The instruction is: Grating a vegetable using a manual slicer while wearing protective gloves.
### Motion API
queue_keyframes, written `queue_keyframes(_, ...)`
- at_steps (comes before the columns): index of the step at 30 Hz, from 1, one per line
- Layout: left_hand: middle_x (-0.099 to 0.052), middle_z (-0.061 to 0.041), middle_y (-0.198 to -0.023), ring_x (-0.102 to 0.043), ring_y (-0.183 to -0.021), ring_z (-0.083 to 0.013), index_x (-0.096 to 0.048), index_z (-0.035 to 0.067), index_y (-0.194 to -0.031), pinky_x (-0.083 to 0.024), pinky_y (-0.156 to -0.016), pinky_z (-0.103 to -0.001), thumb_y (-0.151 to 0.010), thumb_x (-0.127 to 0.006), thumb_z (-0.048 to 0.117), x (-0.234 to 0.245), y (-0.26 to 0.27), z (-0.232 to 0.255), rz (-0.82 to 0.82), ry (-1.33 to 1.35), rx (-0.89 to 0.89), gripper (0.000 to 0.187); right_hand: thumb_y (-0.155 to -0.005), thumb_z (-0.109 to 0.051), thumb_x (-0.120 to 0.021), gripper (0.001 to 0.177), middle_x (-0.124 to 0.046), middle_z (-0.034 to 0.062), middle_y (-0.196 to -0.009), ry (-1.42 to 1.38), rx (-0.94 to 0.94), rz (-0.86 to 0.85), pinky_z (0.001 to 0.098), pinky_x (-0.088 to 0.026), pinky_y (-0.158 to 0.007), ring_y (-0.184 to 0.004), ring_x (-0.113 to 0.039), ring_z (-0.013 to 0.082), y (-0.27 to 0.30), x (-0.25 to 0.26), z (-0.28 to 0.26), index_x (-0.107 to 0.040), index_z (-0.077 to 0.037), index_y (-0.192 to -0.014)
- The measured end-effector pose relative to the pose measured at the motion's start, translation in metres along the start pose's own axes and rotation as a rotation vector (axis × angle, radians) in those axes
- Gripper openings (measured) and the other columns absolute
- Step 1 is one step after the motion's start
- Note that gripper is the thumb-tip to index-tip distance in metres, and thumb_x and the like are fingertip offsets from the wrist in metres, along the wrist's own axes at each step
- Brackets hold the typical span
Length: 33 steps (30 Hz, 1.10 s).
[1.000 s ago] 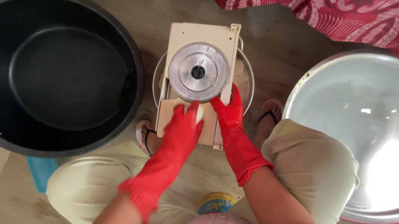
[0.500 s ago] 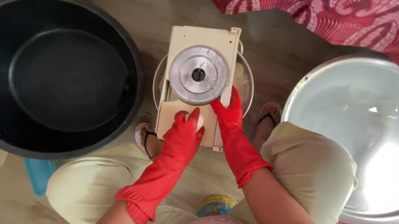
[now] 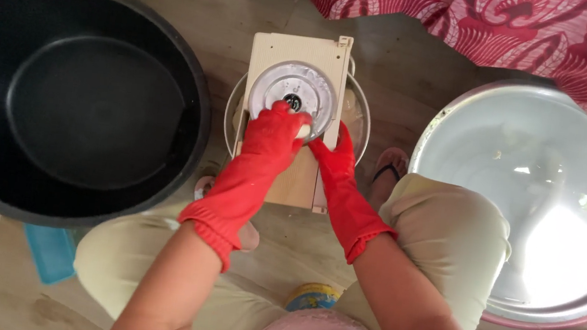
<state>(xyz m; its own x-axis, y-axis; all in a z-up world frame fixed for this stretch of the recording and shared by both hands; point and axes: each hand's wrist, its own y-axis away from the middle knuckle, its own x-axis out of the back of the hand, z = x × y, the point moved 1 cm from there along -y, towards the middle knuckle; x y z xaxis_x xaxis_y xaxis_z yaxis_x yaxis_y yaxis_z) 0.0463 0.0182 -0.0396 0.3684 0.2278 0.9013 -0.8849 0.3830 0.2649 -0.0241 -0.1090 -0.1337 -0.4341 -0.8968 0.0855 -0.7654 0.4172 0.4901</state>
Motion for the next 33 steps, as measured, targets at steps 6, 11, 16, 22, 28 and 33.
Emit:
queue_keyframes(6, -0.056, -0.011, -0.148, -0.059, -0.131, -0.0336, -0.066, 0.022, -0.130, -0.049, -0.111, -0.044, -0.074, -0.078, 0.003, 0.010, 0.033, -0.031, 0.179, 0.388, -0.218, 0.060, -0.082, -0.033, -0.089, 0.089, -0.056, 0.0231, -0.144, -0.122, -0.013, 0.025, 0.0402, -0.059, -0.094, -0.124, -0.062, 0.0357, -0.006, -0.002, 0.000, -0.041, -0.014, -0.155)
queue_keyframes(11, -0.063, -0.032, -0.127, -0.062, -0.121, -0.0450, -0.057, -0.002, -0.140, -0.053, -0.104, -0.049, -0.088, -0.078, 0.019, -0.012, 0.040, -0.026, 0.506, 0.654, -0.070, 0.060, -0.080, -0.027, -0.091, 0.088, -0.058, 0.0236, -0.140, -0.208, 0.011, 0.036, 0.0420, -0.059, -0.099, -0.122, -0.064, 0.0352, 0.003, -0.001, -0.008, -0.044, -0.013, -0.153)
queue_keyframes(16, -0.061, -0.027, -0.132, -0.060, -0.125, -0.0434, -0.060, -0.002, -0.135, -0.050, -0.109, -0.048, -0.088, -0.077, 0.014, -0.032, 0.034, -0.005, 0.566, 0.636, -0.106, 0.053, -0.081, -0.025, -0.090, 0.088, -0.059, 0.0233, -0.137, -0.234, 0.045, 0.014, 0.0401, -0.058, -0.096, -0.118, -0.063, 0.0314, 0.008, -0.002, -0.003, -0.042, -0.008, -0.153)
queue_keyframes(22, -0.066, -0.015, -0.130, -0.063, -0.125, -0.0350, -0.068, 0.011, -0.129, -0.049, -0.110, -0.043, -0.084, -0.075, 0.008, -0.046, 0.027, -0.044, 0.365, 0.629, -0.366, 0.046, -0.083, -0.025, -0.087, 0.087, -0.050, 0.0233, -0.150, -0.143, 0.028, 0.023, 0.0472, -0.046, -0.115, -0.139, -0.049, 0.0379, 0.015, -0.002, -0.016, -0.040, -0.008, -0.154)
queue_keyframes(28, -0.072, -0.012, -0.124, -0.065, -0.123, -0.0255, -0.069, 0.010, -0.129, -0.048, -0.110, -0.040, -0.094, -0.073, 0.015, 0.003, 0.042, -0.036, 0.358, 0.949, -0.320, 0.035, -0.084, -0.022, -0.087, 0.085, -0.049, 0.0202, -0.152, -0.118, 0.007, 0.045, 0.0470, -0.043, -0.117, -0.142, -0.047, 0.0366, 0.016, -0.004, -0.023, -0.040, -0.011, -0.154)
queue_keyframes(33, -0.079, -0.002, -0.086, -0.077, -0.096, -0.0182, -0.070, 0.025, -0.126, -0.055, -0.099, -0.035, -0.104, -0.056, 0.032, -0.005, 0.043, 0.008, 0.489, 1.051, 0.092, 0.026, -0.086, -0.021, -0.084, 0.082, -0.050, 0.0188, -0.152, -0.101, 0.008, 0.044, 0.0475, -0.039, -0.120, -0.143, -0.045, 0.0358, 0.022, -0.004, -0.019, -0.041, -0.010, -0.154)
